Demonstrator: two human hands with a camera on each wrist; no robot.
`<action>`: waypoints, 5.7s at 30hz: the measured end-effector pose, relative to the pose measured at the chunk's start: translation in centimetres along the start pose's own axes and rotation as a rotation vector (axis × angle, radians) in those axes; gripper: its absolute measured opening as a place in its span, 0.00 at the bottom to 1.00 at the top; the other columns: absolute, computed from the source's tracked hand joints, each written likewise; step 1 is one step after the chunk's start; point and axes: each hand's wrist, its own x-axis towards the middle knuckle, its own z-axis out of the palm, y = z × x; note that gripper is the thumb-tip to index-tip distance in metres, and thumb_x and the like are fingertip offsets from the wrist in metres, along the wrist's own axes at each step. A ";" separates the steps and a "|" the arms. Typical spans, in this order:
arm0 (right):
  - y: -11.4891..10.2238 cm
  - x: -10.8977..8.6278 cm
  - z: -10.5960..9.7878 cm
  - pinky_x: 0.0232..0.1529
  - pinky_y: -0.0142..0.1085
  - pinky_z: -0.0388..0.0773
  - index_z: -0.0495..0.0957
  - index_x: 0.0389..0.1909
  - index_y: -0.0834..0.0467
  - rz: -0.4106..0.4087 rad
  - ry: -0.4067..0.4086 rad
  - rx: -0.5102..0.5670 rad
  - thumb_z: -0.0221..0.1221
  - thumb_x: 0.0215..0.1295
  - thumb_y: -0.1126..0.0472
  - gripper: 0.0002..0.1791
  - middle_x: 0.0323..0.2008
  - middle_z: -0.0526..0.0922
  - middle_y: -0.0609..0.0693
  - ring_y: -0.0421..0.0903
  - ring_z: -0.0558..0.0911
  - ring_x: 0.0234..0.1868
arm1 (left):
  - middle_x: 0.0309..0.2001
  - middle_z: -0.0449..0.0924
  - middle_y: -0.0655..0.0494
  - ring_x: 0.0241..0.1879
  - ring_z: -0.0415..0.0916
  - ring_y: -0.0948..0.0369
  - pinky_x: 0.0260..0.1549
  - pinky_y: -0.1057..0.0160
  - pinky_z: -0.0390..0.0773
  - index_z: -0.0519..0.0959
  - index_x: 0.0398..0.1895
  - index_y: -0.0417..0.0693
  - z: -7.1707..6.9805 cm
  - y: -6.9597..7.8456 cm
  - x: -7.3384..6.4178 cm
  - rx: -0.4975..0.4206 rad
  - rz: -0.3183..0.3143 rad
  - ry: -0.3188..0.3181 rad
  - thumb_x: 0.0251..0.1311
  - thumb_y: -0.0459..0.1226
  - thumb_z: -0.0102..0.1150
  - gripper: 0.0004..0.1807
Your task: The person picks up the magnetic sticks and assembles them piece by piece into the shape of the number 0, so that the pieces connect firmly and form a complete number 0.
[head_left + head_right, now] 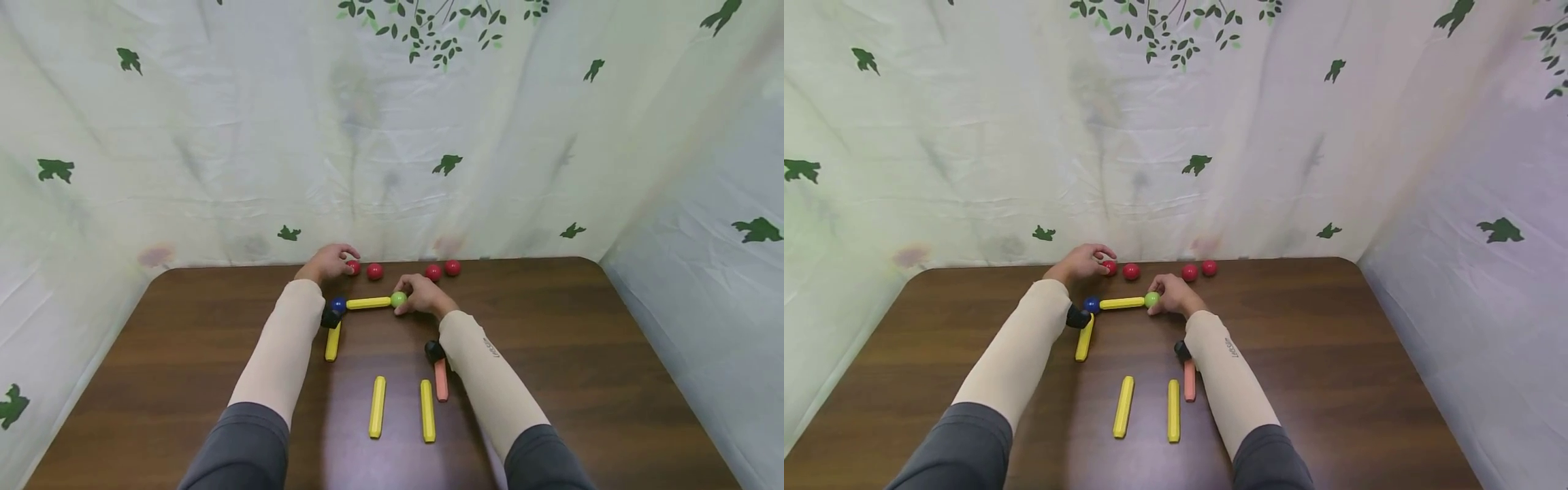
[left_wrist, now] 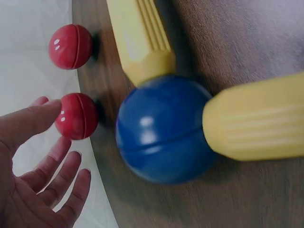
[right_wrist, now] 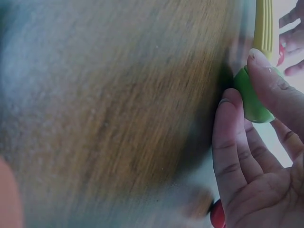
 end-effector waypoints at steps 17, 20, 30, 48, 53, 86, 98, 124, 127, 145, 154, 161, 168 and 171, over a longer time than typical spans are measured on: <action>-0.1 -0.1 0.5 0.35 0.30 0.76 0.78 0.39 0.61 -0.022 0.009 0.000 0.73 0.46 0.71 0.18 0.39 0.82 0.53 0.44 0.76 0.36 | 0.51 0.75 0.41 0.47 0.70 0.50 0.49 0.54 0.74 0.76 0.53 0.41 0.4 0.0 0.0 0.195 0.016 -0.020 0.62 0.32 0.57 0.16; 0.0 -0.1 0.2 0.35 0.31 0.76 0.78 0.39 0.61 -0.023 0.016 -0.007 0.73 0.46 0.71 0.18 0.39 0.82 0.53 0.44 0.77 0.37 | 0.50 0.76 0.41 0.48 0.71 0.49 0.51 0.53 0.74 0.75 0.53 0.42 0.1 0.1 -0.1 0.209 0.056 -0.004 0.63 0.34 0.57 0.16; -0.1 -0.3 0.1 0.35 0.31 0.75 0.78 0.39 0.61 -0.012 0.019 0.003 0.72 0.47 0.71 0.18 0.39 0.81 0.53 0.44 0.76 0.37 | 0.43 0.79 0.44 0.44 0.74 0.50 0.45 0.54 0.77 0.74 0.49 0.40 -1.1 -0.2 -3.3 0.235 0.170 0.030 0.62 0.38 0.60 0.15; 0.0 -0.5 0.2 0.37 0.32 0.76 0.78 0.40 0.61 -0.003 0.018 -0.012 0.72 0.48 0.69 0.18 0.41 0.80 0.55 0.47 0.77 0.38 | 0.41 0.80 0.50 0.39 0.75 0.56 0.41 0.59 0.78 0.77 0.46 0.41 0.4 -1.3 -11.1 0.100 0.191 -0.097 0.56 0.36 0.65 0.16; -0.1 -0.4 0.2 0.37 0.33 0.76 0.78 0.40 0.61 -0.011 0.020 -0.021 0.72 0.48 0.70 0.18 0.41 0.80 0.55 0.47 0.77 0.39 | 0.37 0.81 0.52 0.36 0.75 0.58 0.37 0.63 0.77 0.81 0.45 0.38 1.3 -1.8 -12.8 0.069 0.152 -0.100 0.54 0.37 0.68 0.17; -0.8 -0.6 0.3 0.33 0.32 0.77 0.77 0.42 0.63 0.028 0.004 0.002 0.71 0.48 0.71 0.20 0.41 0.78 0.57 0.45 0.76 0.32 | 0.50 0.72 0.38 0.44 0.80 0.52 0.45 0.51 0.80 0.56 0.66 0.28 5.4 -5.4 -16.8 -0.820 -0.209 -0.320 0.56 0.28 0.61 0.36; -0.6 -0.4 0.3 0.33 0.31 0.76 0.77 0.42 0.63 0.023 0.000 -0.003 0.71 0.48 0.71 0.20 0.40 0.78 0.57 0.45 0.76 0.32 | 0.38 0.80 0.48 0.33 0.81 0.60 0.38 0.58 0.83 0.62 0.59 0.27 6.5 -4.1 -16.0 -0.698 -0.232 -0.229 0.54 0.28 0.64 0.31; -0.6 -0.5 0.4 0.28 0.32 0.77 0.76 0.41 0.65 0.000 0.021 0.043 0.72 0.46 0.73 0.20 0.39 0.79 0.58 0.46 0.75 0.33 | 0.46 0.77 0.41 0.39 0.81 0.58 0.47 0.55 0.80 0.58 0.65 0.27 7.4 -3.9 -16.3 -0.819 -0.206 -0.063 0.57 0.26 0.63 0.35; -0.6 -0.5 0.4 0.29 0.32 0.77 0.76 0.41 0.65 -0.004 0.020 0.043 0.72 0.46 0.72 0.20 0.39 0.79 0.58 0.45 0.75 0.33 | 0.45 0.75 0.42 0.38 0.81 0.58 0.45 0.56 0.81 0.60 0.64 0.27 7.4 -4.0 -16.4 -0.773 -0.195 -0.045 0.56 0.26 0.65 0.35; -0.6 -0.6 0.4 0.30 0.32 0.77 0.76 0.41 0.64 0.003 0.024 0.033 0.72 0.47 0.72 0.19 0.39 0.78 0.57 0.47 0.74 0.36 | 0.35 0.78 0.47 0.30 0.74 0.61 0.31 0.68 0.76 0.70 0.58 0.28 7.5 -4.1 -16.3 -0.458 -0.142 0.063 0.49 0.31 0.71 0.32; -0.6 -0.6 0.5 0.31 0.32 0.77 0.76 0.42 0.63 0.027 0.024 0.039 0.71 0.48 0.71 0.19 0.42 0.78 0.58 0.47 0.74 0.37 | 0.38 0.78 0.46 0.32 0.75 0.60 0.34 0.65 0.78 0.70 0.58 0.29 7.4 -4.1 -16.4 -0.443 -0.151 0.051 0.50 0.32 0.71 0.33; -0.5 -0.7 0.5 0.31 0.32 0.77 0.76 0.42 0.63 0.030 0.026 0.035 0.72 0.48 0.71 0.20 0.41 0.78 0.57 0.47 0.74 0.37 | 0.39 0.78 0.46 0.33 0.75 0.61 0.36 0.64 0.80 0.70 0.58 0.28 7.4 -4.5 -16.6 -0.456 -0.149 0.043 0.51 0.32 0.70 0.32; -0.7 -0.6 0.4 0.32 0.33 0.77 0.76 0.42 0.63 0.032 0.026 0.030 0.72 0.48 0.71 0.20 0.41 0.78 0.57 0.47 0.75 0.35 | 0.38 0.80 0.47 0.32 0.76 0.60 0.35 0.64 0.79 0.72 0.58 0.31 7.0 -4.7 -17.0 -0.414 -0.128 0.070 0.53 0.35 0.69 0.30; -0.7 -0.4 0.5 0.32 0.32 0.76 0.77 0.42 0.62 0.033 0.025 0.020 0.72 0.49 0.70 0.19 0.42 0.78 0.57 0.46 0.76 0.34 | 0.39 0.81 0.49 0.35 0.77 0.58 0.37 0.61 0.78 0.74 0.57 0.36 6.3 -4.5 -17.9 -0.321 -0.133 0.140 0.55 0.39 0.68 0.28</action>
